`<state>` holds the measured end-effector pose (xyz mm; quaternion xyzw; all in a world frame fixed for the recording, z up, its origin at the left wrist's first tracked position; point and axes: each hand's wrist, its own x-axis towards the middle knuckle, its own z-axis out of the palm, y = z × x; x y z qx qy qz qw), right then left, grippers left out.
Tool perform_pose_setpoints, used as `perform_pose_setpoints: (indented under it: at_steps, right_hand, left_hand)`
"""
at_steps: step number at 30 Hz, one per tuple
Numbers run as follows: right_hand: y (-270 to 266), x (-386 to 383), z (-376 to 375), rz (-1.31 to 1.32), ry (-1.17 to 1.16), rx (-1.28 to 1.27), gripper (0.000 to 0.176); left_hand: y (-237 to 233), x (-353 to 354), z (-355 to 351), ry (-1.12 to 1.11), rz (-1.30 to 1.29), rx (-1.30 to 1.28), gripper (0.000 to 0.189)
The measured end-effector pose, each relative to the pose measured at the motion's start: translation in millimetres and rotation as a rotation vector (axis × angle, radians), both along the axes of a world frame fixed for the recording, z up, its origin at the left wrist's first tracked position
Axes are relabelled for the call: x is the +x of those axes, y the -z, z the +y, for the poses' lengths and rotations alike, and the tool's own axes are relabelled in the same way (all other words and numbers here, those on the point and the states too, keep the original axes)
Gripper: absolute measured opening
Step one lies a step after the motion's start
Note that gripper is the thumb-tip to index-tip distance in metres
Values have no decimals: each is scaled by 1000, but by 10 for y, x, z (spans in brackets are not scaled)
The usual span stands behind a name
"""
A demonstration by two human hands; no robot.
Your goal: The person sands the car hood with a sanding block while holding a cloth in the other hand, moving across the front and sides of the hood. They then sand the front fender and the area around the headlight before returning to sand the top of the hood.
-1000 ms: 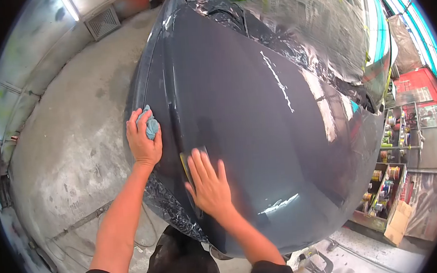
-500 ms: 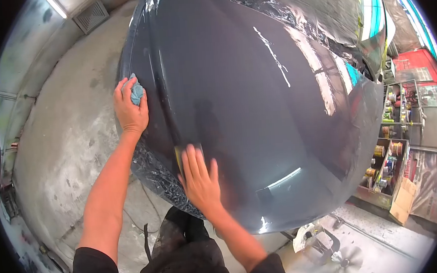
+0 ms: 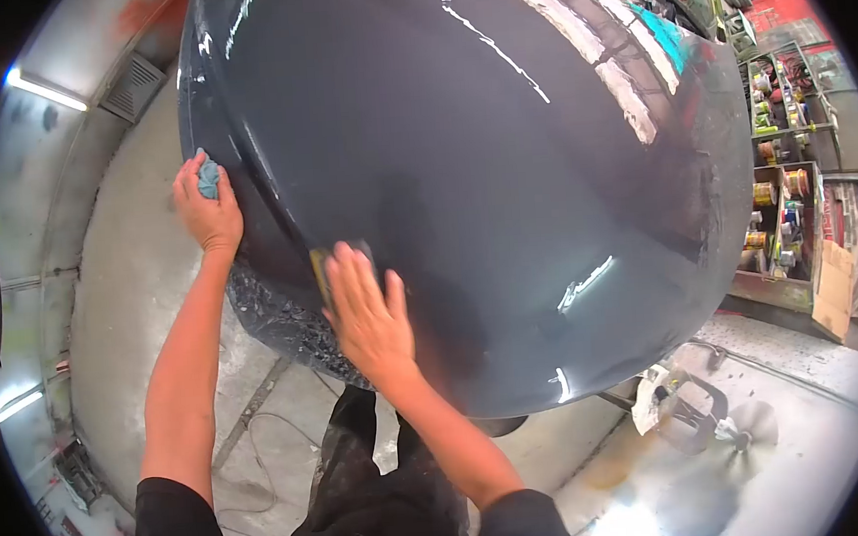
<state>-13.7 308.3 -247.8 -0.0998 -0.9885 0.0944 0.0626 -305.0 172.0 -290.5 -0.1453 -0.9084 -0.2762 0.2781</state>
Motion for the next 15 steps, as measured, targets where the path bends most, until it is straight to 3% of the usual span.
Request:
perform_pose_setpoints:
  at_steps: [6, 10, 15]
  right_hand:
    - [529, 1478, -156, -5, 193, 166, 92]
    - [648, 1628, -377, 43, 325, 109, 88]
    - [792, 1433, -383, 311, 448, 301, 74]
  left_hand:
    - [65, -2, -32, 22, 14, 44, 41]
    - [88, -34, -20, 37, 50, 39, 43]
    - [160, -11, -54, 75, 172, -61, 50]
